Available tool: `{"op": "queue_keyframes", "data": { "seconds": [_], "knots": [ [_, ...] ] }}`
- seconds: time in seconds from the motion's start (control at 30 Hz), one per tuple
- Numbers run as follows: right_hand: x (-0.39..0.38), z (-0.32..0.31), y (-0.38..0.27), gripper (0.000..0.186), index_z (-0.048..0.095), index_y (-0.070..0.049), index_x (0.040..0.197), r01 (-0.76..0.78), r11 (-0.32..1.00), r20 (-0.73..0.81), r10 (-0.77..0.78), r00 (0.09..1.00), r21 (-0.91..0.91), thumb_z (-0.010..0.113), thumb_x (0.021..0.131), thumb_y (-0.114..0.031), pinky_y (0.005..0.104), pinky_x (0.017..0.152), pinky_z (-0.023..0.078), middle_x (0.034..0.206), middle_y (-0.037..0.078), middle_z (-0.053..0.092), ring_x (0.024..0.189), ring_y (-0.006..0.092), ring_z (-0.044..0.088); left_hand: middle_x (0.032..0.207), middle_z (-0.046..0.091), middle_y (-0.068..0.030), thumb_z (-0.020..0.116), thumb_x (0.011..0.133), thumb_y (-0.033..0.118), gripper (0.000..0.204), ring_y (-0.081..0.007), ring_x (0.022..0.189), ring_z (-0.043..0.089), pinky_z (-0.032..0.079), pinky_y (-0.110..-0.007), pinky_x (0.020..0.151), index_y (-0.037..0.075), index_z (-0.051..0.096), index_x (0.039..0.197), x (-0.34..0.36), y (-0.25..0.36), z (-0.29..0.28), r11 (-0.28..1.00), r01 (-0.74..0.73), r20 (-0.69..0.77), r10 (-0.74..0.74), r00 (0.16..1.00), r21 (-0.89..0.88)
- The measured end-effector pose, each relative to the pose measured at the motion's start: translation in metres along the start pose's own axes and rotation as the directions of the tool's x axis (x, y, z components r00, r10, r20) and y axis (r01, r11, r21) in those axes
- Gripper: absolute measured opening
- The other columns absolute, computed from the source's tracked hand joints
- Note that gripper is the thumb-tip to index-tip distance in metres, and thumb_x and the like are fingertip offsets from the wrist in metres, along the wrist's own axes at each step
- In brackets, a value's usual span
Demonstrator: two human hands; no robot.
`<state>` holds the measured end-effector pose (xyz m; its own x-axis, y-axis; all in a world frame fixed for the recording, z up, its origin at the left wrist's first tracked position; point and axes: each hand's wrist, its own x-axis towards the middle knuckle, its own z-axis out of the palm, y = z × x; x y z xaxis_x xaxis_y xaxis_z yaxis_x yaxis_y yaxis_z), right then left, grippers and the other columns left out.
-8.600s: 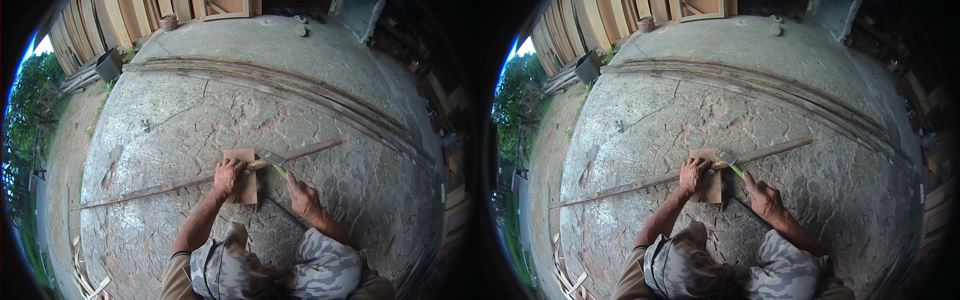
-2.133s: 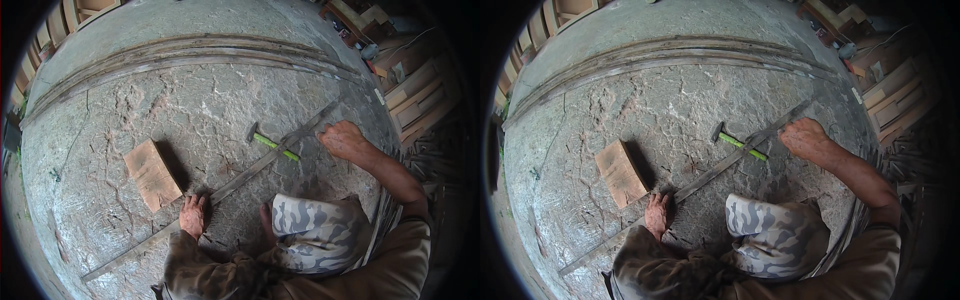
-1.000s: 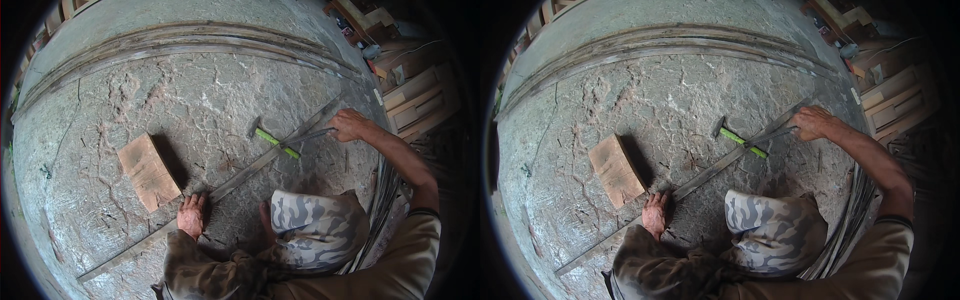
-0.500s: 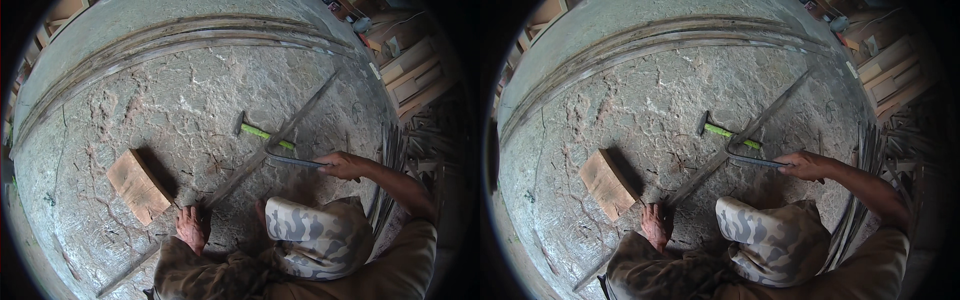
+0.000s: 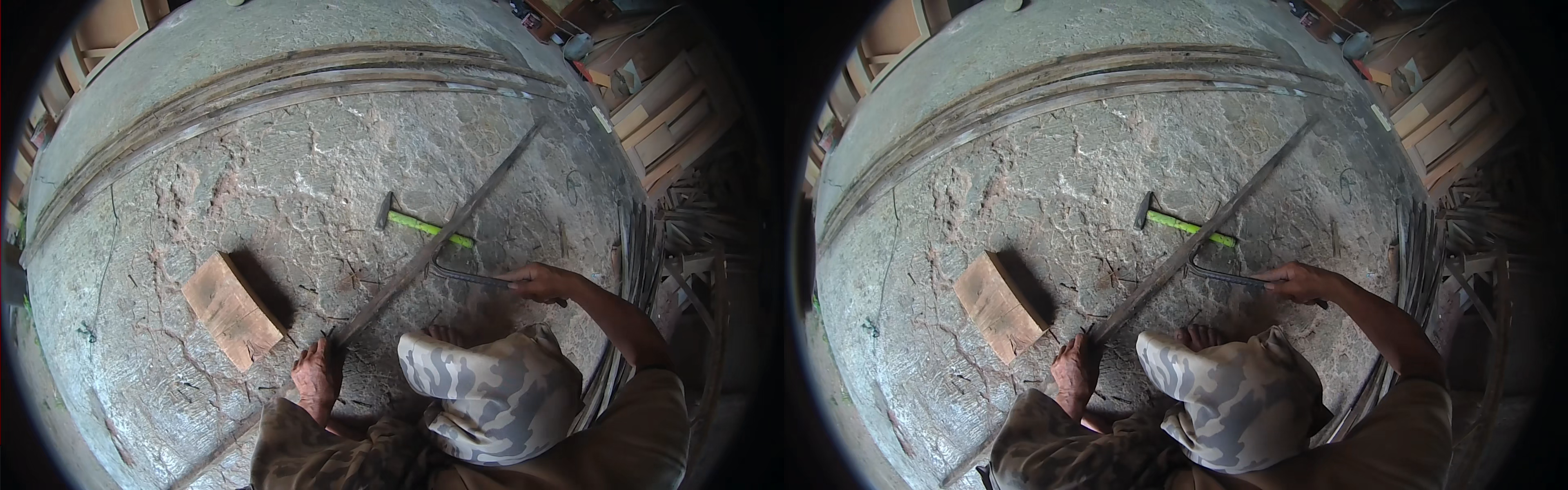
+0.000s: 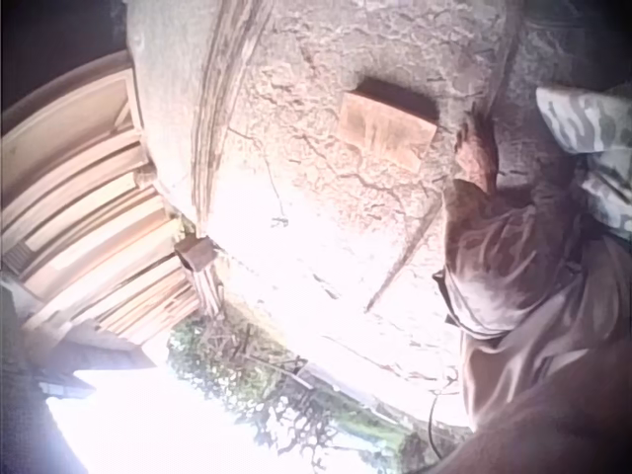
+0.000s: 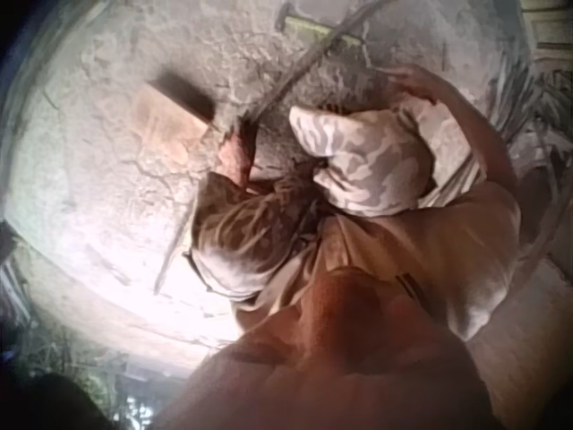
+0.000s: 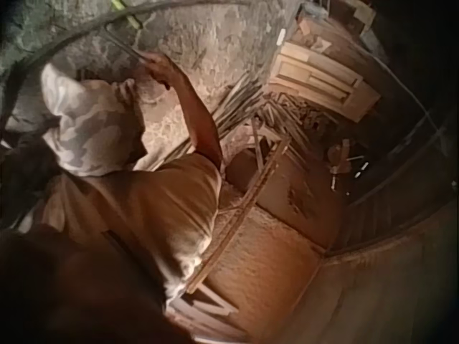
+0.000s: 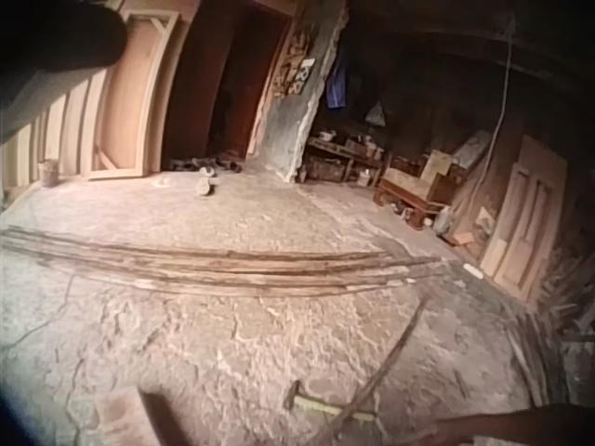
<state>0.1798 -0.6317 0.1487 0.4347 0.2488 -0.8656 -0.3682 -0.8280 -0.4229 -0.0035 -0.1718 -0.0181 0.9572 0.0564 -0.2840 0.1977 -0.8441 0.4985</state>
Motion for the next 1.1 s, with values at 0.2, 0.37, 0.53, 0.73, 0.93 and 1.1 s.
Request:
{"op": "queue_keyframes", "data": {
  "seconds": [0.2,0.37,0.53,0.73,0.93,1.1],
  "knots": [
    [0.0,0.014,0.007,0.045,0.057,-0.02,0.154,-0.033,0.972,-0.031,0.041,0.999,0.233,0.059,0.109,-0.019,0.025,0.045,0.034,0.068,-0.007,0.047,0.051,0.004,0.038,0.1,0.071,-0.0135,0.068,0.098,0.037,0.031,-0.0408,0.094,0.07,0.056,-0.053,0.078,0.011,0.059,0.115,-0.003,-0.019,-0.019,1.0,-0.005,0.194,0.002,0.981,0.019],
    [0.028,0.077,0.018,0.045,0.057,-0.015,0.153,0.24,0.917,-0.256,-0.16,0.953,0.32,0.06,0.109,-0.016,0.0203,0.059,0.037,0.077,-0.012,0.048,0.066,-0.0003,0.041,0.091,0.07,-0.018,0.064,0.101,0.035,0.028,-0.0408,0.084,0.071,0.056,-0.054,0.074,0.011,0.056,0.112,-0.001,-0.022,-0.012,0.999,-0.05,0.111,0.051,0.992,-0.014],
    [0.043,0.104,0.021,0.045,0.054,-0.009,0.154,0.327,0.856,-0.306,-0.211,0.929,0.402,0.058,0.11,-0.016,0.02,0.058,0.037,0.079,-0.013,0.05,0.067,-0.0015,0.042,0.093,0.071,-0.0162,0.064,0.1,0.034,0.027,-0.0392,0.084,0.072,0.056,-0.053,0.073,0.01,0.056,0.11,-0.002,-0.027,-0.005,0.998,-0.008,0.104,0.001,0.995,0.06],
    [0.057,0.196,-0.044,0.044,0.053,-0.003,0.149,0.278,0.747,-0.441,0.022,0.897,0.603,0.055,0.11,-0.021,0.0232,0.047,0.037,0.069,-0.005,0.05,0.05,0.0056,0.043,0.094,0.071,-0.0162,0.064,0.1,0.033,0.026,-0.0395,0.088,0.072,0.057,-0.053,0.074,0.01,0.055,0.109,0.002,-0.014,0.007,0.999,-0.047,0.029,0.047,0.998,0.005],
    [0.064,0.209,-0.01,0.017,0.058,-0.006,0.111,0.521,0.537,-0.609,-0.016,0.793,0.664,0.062,0.105,-0.021,0.0274,0.039,0.038,0.068,0.002,0.059,0.043,0.0099,0.05,0.099,0.073,-0.0226,0.069,0.099,0.041,0.039,-0.0474,0.087,0.072,0.057,-0.056,0.072,0.009,0.052,0.115,0.012,-0.007,-0.026,0.997,-0.058,0.16,0.067,0.985,-0.059],
    [0.06,0.184,0.02,0.018,0.064,-0.002,0.106,0.609,0.675,-0.725,-0.158,0.67,0.416,0.07,0.1,-0.018,0.0287,0.063,0.049,0.083,0.003,0.064,0.069,0.0083,0.059,0.106,0.072,-0.0237,0.069,0.098,0.032,0.035,-0.0473,0.093,0.071,0.056,-0.056,0.077,0.008,0.053,0.117,0.03,0.022,-0.036,0.962,-0.174,0.242,0.223,0.944,-0.21]
  ]
}}
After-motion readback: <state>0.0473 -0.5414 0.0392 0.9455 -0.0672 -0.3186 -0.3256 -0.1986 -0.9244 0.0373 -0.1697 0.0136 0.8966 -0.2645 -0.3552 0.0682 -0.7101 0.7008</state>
